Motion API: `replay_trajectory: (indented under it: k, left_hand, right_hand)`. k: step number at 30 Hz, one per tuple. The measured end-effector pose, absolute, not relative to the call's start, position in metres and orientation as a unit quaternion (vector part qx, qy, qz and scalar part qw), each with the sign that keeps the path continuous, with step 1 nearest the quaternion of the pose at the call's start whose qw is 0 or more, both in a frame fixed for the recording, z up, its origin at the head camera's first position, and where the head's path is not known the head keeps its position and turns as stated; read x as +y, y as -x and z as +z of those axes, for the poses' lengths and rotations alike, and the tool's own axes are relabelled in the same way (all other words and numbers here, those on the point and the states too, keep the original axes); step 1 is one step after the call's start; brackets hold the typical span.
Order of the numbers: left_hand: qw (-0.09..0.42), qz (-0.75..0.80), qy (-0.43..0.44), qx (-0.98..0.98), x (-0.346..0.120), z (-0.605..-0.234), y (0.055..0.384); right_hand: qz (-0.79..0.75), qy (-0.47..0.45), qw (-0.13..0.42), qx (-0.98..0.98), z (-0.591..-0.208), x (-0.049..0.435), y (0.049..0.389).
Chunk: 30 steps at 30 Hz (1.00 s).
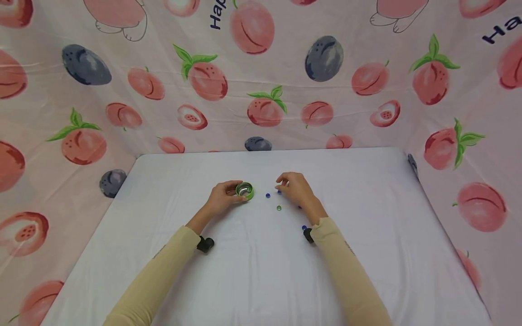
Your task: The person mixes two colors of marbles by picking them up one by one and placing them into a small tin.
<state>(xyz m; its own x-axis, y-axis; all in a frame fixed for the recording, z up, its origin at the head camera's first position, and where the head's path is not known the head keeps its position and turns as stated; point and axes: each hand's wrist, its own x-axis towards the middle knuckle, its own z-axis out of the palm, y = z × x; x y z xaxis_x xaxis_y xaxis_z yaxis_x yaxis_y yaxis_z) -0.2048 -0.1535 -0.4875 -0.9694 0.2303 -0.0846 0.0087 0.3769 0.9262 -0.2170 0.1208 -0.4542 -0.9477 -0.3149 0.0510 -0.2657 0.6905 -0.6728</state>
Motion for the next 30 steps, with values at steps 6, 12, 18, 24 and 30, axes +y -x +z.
replay_trajectory:
  k: [6,12,18,24,30]
  left_hand:
    - [0.097,0.55,-0.074,0.826,-0.154,-0.488,0.206]
    - [0.095,0.548,-0.071,0.828,-0.155,-0.489,0.205]
    - [0.098,0.55,-0.07,0.826,-0.154,-0.49,0.205]
    - [0.097,0.547,-0.066,0.829,-0.153,-0.489,0.205]
    - [0.096,0.547,-0.065,0.829,-0.153,-0.488,0.205]
  right_hand:
    - [-0.358,0.152,0.029,0.921,-0.455,0.13,0.213]
    - [-0.36,0.131,0.038,0.923,-0.459,0.139,0.209]
    - [-0.364,0.11,0.045,0.924,-0.462,0.149,0.206]
    - [-0.36,0.11,0.035,0.926,-0.465,0.159,0.206]
    - [-0.357,0.11,0.031,0.927,-0.466,0.165,0.208]
